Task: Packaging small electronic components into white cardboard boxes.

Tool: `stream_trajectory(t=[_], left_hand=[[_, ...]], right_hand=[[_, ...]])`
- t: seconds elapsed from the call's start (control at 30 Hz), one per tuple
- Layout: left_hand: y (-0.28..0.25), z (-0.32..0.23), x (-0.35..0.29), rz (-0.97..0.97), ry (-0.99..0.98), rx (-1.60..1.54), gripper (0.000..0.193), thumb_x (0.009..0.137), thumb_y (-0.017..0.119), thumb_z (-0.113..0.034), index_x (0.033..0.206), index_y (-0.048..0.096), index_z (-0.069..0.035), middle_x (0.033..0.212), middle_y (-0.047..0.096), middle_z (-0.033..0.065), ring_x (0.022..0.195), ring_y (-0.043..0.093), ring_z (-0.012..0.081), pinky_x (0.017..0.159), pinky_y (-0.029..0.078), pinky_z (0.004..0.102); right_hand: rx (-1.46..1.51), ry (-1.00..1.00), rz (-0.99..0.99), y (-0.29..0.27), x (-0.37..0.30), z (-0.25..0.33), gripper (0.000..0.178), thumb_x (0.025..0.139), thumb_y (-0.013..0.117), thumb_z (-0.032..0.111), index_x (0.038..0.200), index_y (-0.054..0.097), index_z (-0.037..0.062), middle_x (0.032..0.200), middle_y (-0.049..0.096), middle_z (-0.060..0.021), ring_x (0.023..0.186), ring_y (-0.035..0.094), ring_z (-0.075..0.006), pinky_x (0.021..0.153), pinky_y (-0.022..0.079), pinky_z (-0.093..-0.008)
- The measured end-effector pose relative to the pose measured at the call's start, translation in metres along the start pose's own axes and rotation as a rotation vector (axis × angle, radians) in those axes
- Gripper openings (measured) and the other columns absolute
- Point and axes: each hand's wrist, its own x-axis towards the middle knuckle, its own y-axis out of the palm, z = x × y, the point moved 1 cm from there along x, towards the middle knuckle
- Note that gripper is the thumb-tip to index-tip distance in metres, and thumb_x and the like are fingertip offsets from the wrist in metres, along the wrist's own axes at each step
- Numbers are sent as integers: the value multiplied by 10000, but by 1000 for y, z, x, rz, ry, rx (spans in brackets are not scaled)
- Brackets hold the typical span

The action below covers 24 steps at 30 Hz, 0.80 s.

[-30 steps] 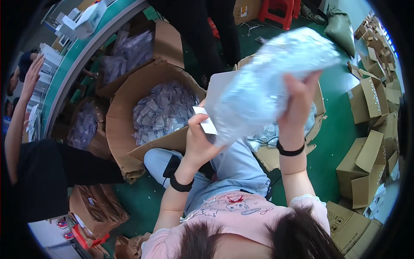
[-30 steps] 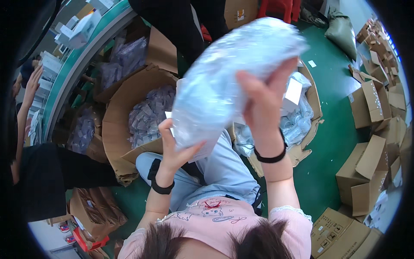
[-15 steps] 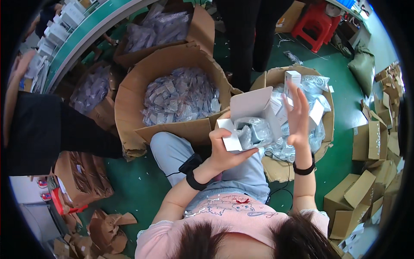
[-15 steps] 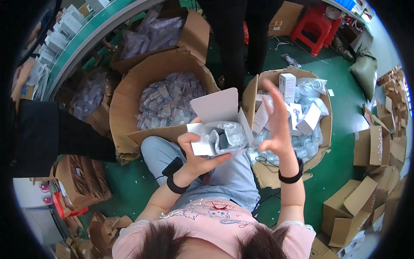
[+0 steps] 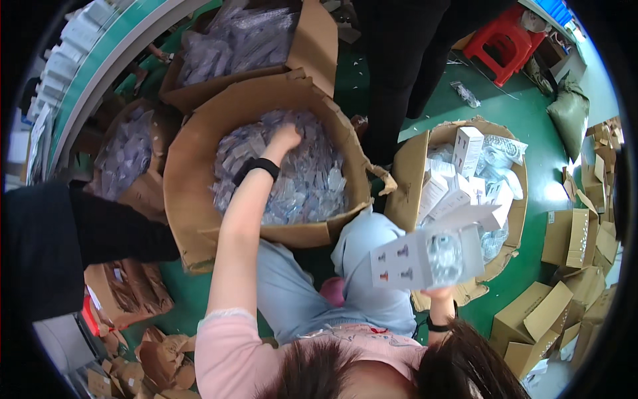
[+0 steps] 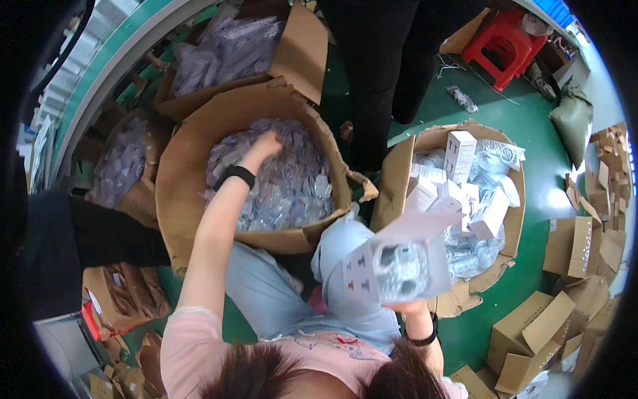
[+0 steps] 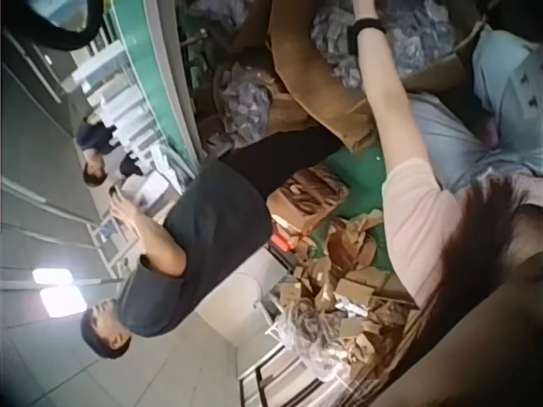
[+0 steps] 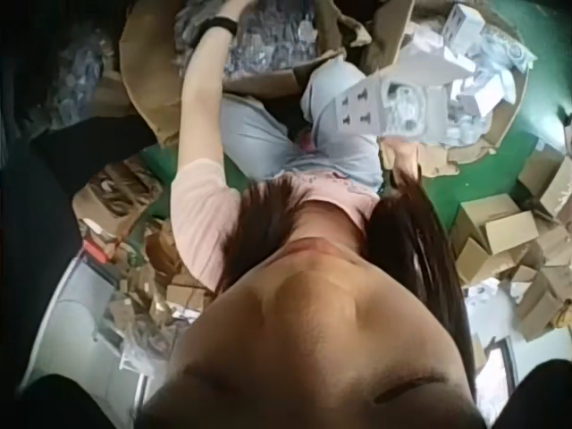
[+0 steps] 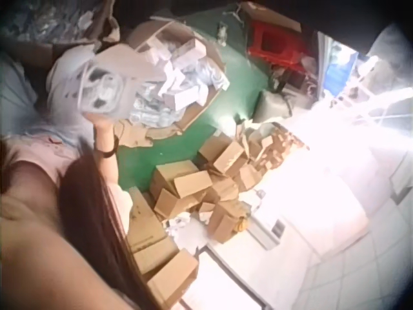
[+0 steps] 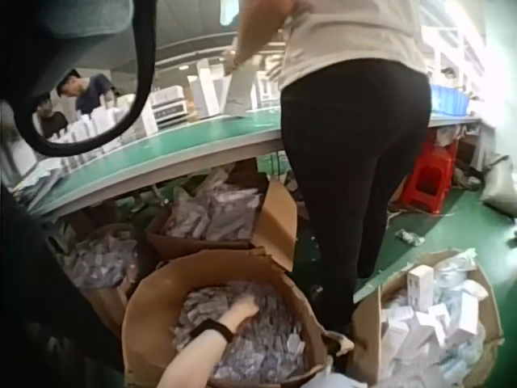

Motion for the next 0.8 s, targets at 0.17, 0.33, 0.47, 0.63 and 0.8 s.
stream_trajectory(t=[0.17,0.33,0.47,0.63,0.8], left_hand=[[133,0,30,220,0,54,379,757,527,-289,1025,591,-30,1087,554,177,1035,514,327,875,411,404],[136,-33,31,8,127,33,309,738,530,-267,951,615,-60,1003,588,174,960,546,333,843,425,410],[29,-60,20,-33,-110,-415,203,715,534,-169,865,616,-60,845,615,159,792,590,315,702,464,381],[-159,-96,-104,-341,209,-1205,113,778,534,18,798,449,-54,711,451,-12,620,406,64,522,350,211],[-275,-170,-270,-616,621,-1345,236,801,505,67,952,368,-52,972,574,138,852,563,155,724,449,249]], right_hand=[[1710,1137,-366,-2,22,2,938,595,769,327,1303,260,-17,1242,428,-127,1111,446,-238,962,340,-369],[1533,1120,-422,6,9,-16,983,564,794,275,1308,236,-42,1251,414,-130,1130,424,-228,971,322,-356],[1191,716,-318,10,-10,-8,1002,534,813,226,1302,238,-61,1249,412,-132,1144,407,-216,973,313,-343],[1039,702,-208,5,23,-8,943,490,778,74,1292,290,-22,1176,470,-120,1068,482,-233,905,392,-347],[1102,529,-240,-10,51,18,962,509,776,94,1313,256,-3,1203,449,-99,1103,449,-215,925,364,-339]])
